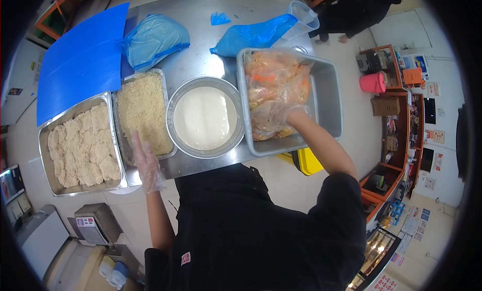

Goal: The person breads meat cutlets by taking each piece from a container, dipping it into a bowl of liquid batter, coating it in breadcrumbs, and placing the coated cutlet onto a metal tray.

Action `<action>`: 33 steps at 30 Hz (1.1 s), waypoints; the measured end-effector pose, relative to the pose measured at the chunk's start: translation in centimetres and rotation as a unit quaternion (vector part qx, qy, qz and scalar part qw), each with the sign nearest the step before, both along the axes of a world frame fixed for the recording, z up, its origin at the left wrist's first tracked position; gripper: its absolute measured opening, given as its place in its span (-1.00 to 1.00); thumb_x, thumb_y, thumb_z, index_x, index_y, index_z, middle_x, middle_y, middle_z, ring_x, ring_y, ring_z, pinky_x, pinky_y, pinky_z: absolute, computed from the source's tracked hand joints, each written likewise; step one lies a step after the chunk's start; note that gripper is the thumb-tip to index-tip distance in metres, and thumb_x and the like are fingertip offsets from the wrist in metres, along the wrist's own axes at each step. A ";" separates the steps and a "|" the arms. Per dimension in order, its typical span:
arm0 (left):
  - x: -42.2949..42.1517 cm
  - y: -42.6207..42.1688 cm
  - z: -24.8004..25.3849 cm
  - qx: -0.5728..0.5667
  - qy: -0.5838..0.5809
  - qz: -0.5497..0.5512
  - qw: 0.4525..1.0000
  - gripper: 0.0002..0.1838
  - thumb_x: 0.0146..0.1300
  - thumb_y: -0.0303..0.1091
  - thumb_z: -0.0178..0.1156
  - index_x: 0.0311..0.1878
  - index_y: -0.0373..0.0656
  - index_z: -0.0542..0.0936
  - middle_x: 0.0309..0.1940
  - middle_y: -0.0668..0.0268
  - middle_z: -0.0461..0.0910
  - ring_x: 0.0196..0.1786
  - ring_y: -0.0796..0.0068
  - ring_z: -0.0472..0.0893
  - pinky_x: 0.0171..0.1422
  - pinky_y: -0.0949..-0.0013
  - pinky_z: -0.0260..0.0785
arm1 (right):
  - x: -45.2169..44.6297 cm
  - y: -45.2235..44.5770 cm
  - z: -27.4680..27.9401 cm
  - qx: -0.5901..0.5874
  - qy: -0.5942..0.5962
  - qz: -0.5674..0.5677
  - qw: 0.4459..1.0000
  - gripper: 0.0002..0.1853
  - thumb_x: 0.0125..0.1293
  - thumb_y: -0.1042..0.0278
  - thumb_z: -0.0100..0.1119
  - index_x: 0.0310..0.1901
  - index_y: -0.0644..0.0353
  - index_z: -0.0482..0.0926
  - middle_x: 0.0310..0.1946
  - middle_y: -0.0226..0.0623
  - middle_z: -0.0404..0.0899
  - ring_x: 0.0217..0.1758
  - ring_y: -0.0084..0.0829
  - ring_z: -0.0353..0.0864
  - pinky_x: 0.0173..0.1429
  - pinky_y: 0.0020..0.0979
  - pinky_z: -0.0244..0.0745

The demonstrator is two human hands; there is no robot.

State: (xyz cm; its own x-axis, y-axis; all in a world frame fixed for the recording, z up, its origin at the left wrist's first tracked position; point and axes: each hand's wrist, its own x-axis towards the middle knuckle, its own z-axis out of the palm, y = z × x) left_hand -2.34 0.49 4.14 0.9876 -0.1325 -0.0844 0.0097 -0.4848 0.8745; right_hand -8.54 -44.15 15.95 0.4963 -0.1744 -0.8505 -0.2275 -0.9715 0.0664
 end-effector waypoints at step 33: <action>0.3 -0.3 -0.9 -0.065 0.042 0.071 0.994 -0.42 0.72 -0.09 -0.03 0.60 -0.24 0.37 0.54 0.05 0.45 0.62 0.15 0.37 0.71 0.17 0.11 | -5.7 -2.0 6.2 0.189 -0.281 -0.349 0.874 -0.54 0.53 0.09 0.22 0.21 0.34 0.67 0.09 0.01 0.72 0.20 -0.20 0.68 0.32 -0.18 0.52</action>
